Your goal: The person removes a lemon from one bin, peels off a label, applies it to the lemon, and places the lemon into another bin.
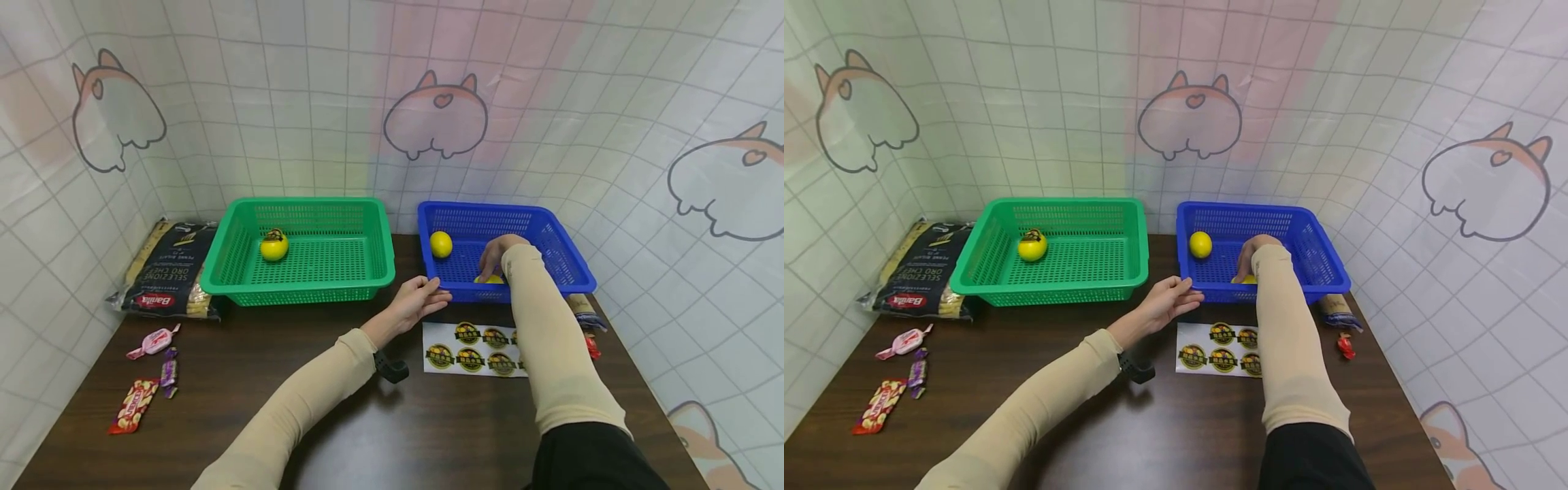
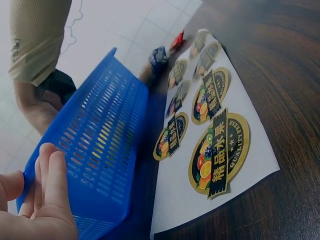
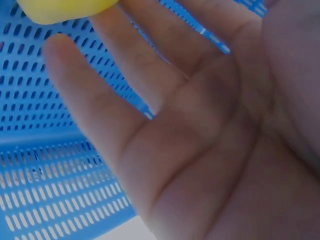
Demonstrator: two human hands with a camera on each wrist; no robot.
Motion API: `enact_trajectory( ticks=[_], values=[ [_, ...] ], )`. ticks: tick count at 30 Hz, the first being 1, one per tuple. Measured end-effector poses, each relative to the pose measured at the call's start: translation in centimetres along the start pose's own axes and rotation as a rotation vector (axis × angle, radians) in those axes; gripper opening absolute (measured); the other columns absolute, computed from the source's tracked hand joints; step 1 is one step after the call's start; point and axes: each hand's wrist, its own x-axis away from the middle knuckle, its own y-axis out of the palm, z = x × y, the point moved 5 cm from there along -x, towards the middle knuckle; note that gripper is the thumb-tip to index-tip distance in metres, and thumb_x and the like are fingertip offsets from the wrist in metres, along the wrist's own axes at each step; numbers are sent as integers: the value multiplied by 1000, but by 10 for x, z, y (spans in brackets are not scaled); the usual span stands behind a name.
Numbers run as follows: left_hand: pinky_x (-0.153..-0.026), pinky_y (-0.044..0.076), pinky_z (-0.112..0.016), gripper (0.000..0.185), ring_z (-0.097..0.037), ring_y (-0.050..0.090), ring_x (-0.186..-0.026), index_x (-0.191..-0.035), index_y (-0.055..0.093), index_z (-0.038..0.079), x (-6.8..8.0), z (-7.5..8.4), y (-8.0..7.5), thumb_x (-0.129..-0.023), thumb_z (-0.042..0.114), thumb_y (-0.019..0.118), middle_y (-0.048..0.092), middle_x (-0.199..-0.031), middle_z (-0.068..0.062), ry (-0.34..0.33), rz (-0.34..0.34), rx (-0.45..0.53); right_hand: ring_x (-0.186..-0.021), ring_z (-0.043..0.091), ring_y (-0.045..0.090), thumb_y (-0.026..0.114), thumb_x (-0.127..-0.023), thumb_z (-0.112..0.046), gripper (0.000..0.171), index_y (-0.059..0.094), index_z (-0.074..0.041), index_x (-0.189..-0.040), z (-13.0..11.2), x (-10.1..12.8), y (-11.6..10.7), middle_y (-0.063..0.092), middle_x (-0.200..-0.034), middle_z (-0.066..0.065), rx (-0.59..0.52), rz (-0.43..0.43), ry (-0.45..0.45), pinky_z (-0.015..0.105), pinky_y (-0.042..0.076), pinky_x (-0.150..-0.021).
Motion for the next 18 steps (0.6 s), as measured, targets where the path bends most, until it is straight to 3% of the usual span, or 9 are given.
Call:
enact_trajectory(
  ticks=[7, 13, 18],
  values=[
    [-86, 61, -26, 13, -10, 72, -83, -95, 52, 11, 1, -1, 1, -104, 20, 52, 70, -100, -10, 3, -6, 5, -148, 42, 31, 83, -79, -34, 65, 60, -24, -139, -3, -4, 1, 40, -159, 12, 121, 38, 57, 56, 42, -114],
    [-85, 61, -26, 13, -9, 72, -82, -96, 52, 11, 1, -2, 1, -105, 20, 51, 70, -94, -6, 10, -7, 9, -140, 38, 44, 81, -82, -37, 72, 53, -15, -144, -4, -12, 2, 46, -154, 15, 79, 27, 104, 52, 48, -110],
    [-86, 61, -26, 12, -9, 71, -83, -96, 52, 11, 1, 0, 3, -105, 20, 50, 68, -90, -4, 18, -9, -6, -125, 35, 57, 79, -80, -51, 79, 55, -4, -140, -4, -13, 0, 57, -142, 20, 67, 26, 135, 51, 54, -101]
  ],
)
